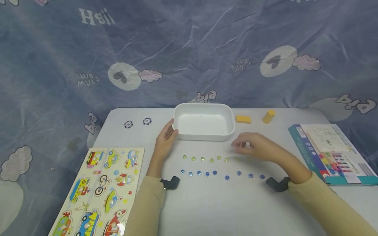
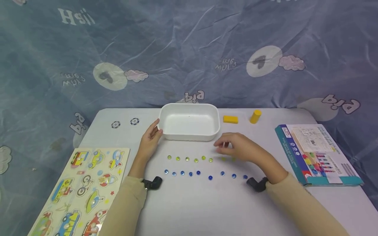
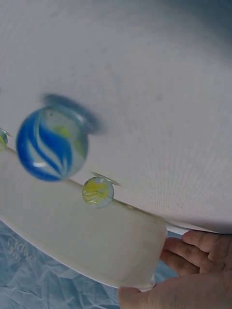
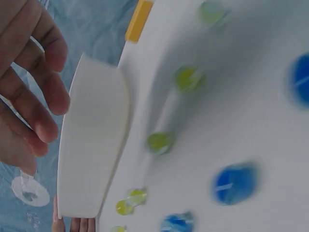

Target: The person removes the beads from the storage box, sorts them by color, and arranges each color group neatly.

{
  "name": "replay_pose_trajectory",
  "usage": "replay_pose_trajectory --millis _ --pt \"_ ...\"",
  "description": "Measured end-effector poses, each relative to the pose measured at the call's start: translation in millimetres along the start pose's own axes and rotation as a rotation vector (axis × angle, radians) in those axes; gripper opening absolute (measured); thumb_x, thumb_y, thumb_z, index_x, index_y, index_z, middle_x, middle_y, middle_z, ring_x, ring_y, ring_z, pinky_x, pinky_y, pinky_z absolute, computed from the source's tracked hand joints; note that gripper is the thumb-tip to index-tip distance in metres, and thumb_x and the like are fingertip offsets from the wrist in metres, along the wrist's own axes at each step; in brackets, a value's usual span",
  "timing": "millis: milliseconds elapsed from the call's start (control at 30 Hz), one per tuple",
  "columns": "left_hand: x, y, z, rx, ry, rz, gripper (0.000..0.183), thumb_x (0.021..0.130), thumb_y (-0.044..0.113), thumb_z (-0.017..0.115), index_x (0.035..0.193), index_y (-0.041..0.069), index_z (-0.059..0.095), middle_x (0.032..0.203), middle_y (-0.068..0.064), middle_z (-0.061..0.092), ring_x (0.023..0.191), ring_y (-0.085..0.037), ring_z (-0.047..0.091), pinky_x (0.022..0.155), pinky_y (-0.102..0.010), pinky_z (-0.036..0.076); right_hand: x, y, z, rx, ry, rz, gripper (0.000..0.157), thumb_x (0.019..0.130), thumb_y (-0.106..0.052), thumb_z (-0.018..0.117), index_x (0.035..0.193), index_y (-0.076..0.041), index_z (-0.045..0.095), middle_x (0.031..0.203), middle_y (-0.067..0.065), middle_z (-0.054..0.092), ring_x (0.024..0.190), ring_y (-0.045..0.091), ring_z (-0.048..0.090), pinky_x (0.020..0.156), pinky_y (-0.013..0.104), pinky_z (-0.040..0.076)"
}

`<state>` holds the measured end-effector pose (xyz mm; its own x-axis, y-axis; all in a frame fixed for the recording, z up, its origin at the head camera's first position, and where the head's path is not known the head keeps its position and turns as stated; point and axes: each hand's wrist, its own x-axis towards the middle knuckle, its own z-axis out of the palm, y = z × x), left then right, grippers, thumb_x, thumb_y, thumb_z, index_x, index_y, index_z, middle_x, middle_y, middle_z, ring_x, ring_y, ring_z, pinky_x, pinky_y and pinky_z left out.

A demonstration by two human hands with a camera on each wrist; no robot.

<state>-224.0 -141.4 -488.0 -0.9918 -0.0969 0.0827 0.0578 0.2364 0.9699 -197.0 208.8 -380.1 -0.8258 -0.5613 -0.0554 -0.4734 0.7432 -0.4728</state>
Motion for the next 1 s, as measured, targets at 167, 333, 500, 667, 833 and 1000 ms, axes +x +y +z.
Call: replay_pose_trajectory --millis 167,333,500,667,833,1000 --pt "0.4 0.2 0.1 0.015 0.007 0.000 0.053 0.087 0.057 0.055 0.136 0.052 0.035 0.147 0.006 0.043 0.132 -0.011 0.047 0.108 -0.027 0.044 50.3 -20.8 -2.0 0.029 0.042 -0.065 0.024 0.086 -0.028 0.070 0.109 -0.023 0.069 0.097 -0.012 0.067 0.084 0.009 0.057 0.070 0.027 0.052" --pt "1.6 0.3 0.8 0.017 0.006 0.007 0.054 0.087 0.058 0.055 0.136 0.052 0.035 0.148 0.005 0.043 0.132 -0.011 0.047 0.107 -0.027 0.044 98.0 -31.4 1.7 0.031 -0.032 -0.036 0.030 0.088 -0.033 0.067 0.117 -0.024 0.066 0.102 -0.008 0.067 0.093 0.013 0.061 0.077 0.031 0.055" --pt "1.4 -1.2 0.6 0.017 0.013 -0.001 0.050 0.090 0.049 0.056 0.136 0.051 0.036 0.146 0.004 0.045 0.130 -0.012 0.049 0.107 -0.029 0.045 137.5 -28.5 15.6 0.043 -0.175 0.017 0.032 0.089 -0.033 0.066 0.119 -0.022 0.066 0.107 -0.002 0.068 0.103 0.017 0.062 0.091 0.036 0.055" --pt "1.4 -1.1 0.4 0.030 0.015 -0.015 0.049 0.091 0.049 0.056 0.136 0.051 0.036 0.144 0.004 0.048 0.129 -0.012 0.050 0.106 -0.029 0.046 162.5 -27.5 30.5 0.056 -0.235 0.032 0.031 0.088 -0.031 0.067 0.117 -0.021 0.067 0.112 -0.001 0.068 0.107 0.018 0.062 0.096 0.037 0.053" --pt "2.0 0.8 -0.1 0.015 0.005 -0.016 0.049 0.091 0.047 0.057 0.136 0.050 0.037 0.145 0.003 0.047 0.129 -0.012 0.050 0.106 -0.028 0.046 176.4 -36.7 40.3 0.063 -0.274 0.044 0.023 0.090 -0.022 0.065 0.112 -0.023 0.069 0.116 0.000 0.068 0.110 0.019 0.061 0.105 0.039 0.047" --pt "2.1 1.1 -0.3 0.015 0.002 -0.028 0.049 0.093 0.043 0.056 0.136 0.051 0.036 0.146 0.004 0.046 0.129 -0.012 0.050 0.106 -0.029 0.046 185.5 -47.0 45.5 0.069 -0.310 0.055 0.017 0.090 -0.016 0.063 0.101 -0.025 0.073 0.108 -0.003 0.070 0.105 0.017 0.062 0.102 0.038 0.048"
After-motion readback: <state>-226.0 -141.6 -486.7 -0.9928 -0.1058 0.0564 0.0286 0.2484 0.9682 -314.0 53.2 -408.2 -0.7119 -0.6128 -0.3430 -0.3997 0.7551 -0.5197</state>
